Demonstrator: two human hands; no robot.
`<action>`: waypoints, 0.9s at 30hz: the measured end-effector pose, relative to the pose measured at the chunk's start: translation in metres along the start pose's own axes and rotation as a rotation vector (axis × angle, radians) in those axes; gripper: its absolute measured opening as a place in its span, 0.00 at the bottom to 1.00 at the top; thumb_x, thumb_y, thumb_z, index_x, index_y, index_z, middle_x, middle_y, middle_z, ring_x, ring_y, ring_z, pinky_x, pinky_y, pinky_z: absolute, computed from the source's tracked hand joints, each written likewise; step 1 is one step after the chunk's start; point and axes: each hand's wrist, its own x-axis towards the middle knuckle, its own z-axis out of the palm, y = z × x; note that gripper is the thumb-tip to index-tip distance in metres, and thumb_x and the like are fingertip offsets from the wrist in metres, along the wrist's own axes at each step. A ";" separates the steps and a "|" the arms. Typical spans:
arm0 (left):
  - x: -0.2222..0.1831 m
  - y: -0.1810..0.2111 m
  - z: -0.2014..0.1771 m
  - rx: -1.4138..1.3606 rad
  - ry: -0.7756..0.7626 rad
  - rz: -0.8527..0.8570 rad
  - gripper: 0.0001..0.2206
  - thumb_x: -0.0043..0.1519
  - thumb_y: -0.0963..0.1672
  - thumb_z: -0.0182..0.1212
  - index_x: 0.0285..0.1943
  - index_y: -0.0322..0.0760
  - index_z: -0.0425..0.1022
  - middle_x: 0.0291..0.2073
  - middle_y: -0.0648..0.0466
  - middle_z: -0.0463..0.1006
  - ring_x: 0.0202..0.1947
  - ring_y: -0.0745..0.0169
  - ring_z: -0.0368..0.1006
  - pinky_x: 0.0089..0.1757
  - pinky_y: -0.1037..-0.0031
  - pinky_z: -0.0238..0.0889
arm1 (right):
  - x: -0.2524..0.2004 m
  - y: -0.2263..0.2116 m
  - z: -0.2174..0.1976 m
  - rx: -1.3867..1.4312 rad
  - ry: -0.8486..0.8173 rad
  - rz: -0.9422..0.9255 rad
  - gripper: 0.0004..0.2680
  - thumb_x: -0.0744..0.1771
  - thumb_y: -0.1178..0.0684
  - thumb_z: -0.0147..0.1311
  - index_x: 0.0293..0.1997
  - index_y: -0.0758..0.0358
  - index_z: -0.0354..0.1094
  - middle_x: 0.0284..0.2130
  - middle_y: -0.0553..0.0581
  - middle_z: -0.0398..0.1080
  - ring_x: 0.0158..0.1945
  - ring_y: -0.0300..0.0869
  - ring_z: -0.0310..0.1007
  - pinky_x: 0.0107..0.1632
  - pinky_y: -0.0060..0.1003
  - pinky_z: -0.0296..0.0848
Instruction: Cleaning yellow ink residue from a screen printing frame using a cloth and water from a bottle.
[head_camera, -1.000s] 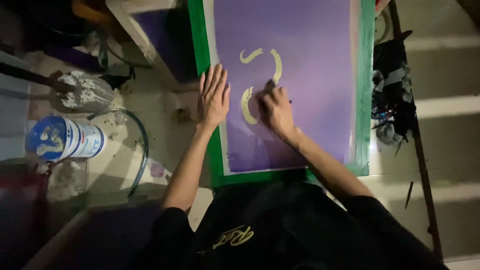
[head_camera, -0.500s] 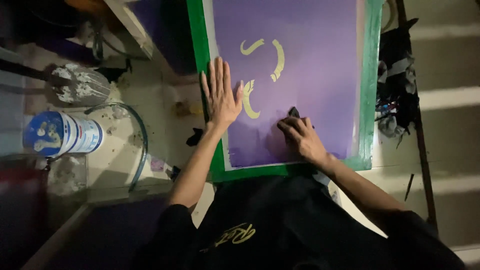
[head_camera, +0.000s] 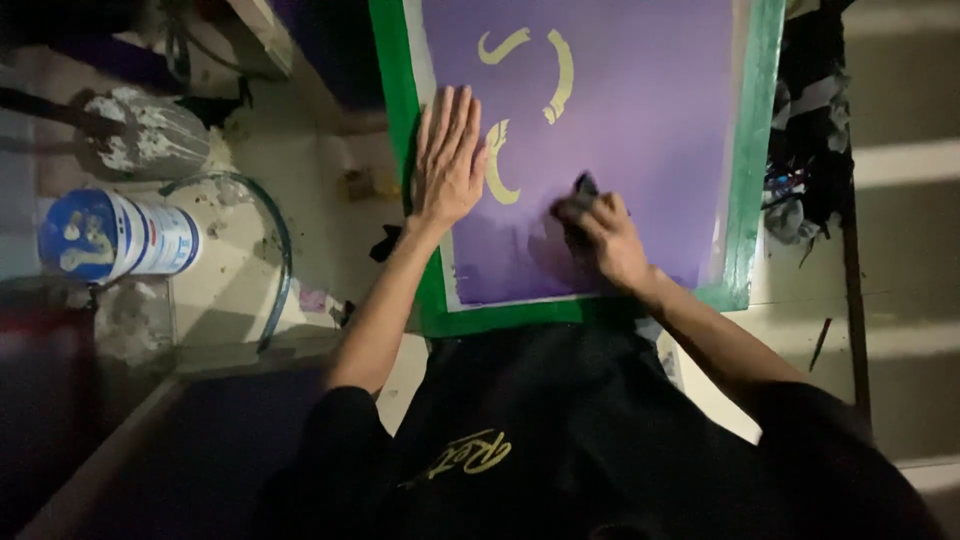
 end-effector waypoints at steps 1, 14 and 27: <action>0.001 0.000 0.002 -0.027 0.021 0.031 0.26 0.75 0.48 0.55 0.78 0.31 0.55 0.76 0.45 0.54 0.77 0.44 0.47 0.73 0.50 0.42 | 0.028 -0.022 -0.021 -0.023 0.186 0.085 0.10 0.74 0.53 0.45 0.61 0.63 0.69 0.59 0.58 0.71 0.49 0.53 0.62 0.53 0.43 0.63; 0.002 -0.002 0.008 -0.024 0.009 0.037 0.27 0.76 0.48 0.59 0.79 0.32 0.53 0.77 0.47 0.53 0.78 0.45 0.45 0.74 0.49 0.41 | -0.018 0.004 0.092 -0.635 -0.269 -0.177 0.09 0.66 0.64 0.41 0.49 0.59 0.58 0.46 0.56 0.63 0.51 0.48 0.64 0.68 0.47 0.60; 0.000 -0.005 0.012 -0.054 0.047 0.044 0.26 0.75 0.48 0.59 0.78 0.32 0.56 0.76 0.46 0.55 0.77 0.46 0.48 0.73 0.49 0.42 | -0.020 -0.042 0.032 0.845 -0.362 -0.023 0.03 0.69 0.55 0.48 0.43 0.61 0.62 0.35 0.51 0.64 0.36 0.42 0.61 0.35 0.36 0.62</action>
